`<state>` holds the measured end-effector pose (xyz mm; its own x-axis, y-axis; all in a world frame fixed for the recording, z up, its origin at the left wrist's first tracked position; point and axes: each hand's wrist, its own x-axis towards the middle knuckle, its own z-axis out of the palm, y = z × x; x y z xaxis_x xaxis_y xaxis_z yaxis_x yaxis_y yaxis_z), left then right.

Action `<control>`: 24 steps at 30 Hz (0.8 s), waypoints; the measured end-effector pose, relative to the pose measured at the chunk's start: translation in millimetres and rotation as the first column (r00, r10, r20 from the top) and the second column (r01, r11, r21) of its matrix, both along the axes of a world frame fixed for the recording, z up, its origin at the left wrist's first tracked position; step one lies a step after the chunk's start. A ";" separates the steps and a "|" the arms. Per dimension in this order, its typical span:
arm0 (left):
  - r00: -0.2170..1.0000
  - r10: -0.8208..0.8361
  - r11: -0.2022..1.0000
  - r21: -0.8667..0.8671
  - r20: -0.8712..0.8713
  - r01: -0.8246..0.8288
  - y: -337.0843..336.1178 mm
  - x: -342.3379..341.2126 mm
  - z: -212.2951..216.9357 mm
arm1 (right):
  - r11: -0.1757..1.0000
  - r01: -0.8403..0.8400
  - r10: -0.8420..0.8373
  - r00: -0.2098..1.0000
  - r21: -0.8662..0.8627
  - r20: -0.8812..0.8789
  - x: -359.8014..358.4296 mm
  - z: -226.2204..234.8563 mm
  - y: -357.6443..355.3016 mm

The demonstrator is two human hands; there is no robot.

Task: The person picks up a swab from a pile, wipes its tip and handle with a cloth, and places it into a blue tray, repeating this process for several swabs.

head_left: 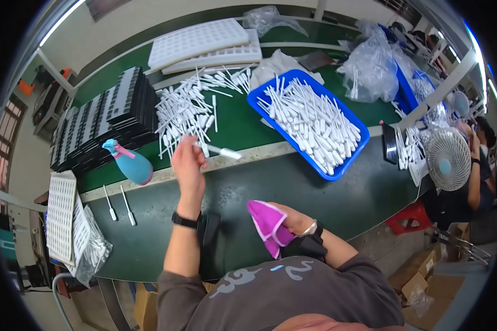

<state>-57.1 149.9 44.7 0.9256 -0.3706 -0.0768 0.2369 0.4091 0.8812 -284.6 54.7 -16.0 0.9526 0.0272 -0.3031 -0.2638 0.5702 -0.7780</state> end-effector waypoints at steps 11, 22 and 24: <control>0.832 -0.525 0.837 0.287 0.178 0.467 -205.4 10.0 11.2 | 0.900 0.099 0.009 0.970 0.424 -0.245 -22.1 -9.5 -0.7; 0.706 -0.601 0.776 0.485 0.373 0.404 -137.5 -24.4 -10.4 | 0.691 0.392 -0.359 0.915 0.608 -0.182 -5.6 -10.9 -21.8; 0.746 -0.586 0.778 0.474 0.315 0.412 -105.7 -19.5 -28.0 | 0.654 0.370 -0.377 0.916 0.659 -0.140 -1.5 -11.7 -25.3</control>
<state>-76.6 44.2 16.7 0.5785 -0.8140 0.0523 -0.1158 -0.0184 0.9931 -286.0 29.5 -27.6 0.9297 -0.1428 -0.3395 0.0917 0.9825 -0.1620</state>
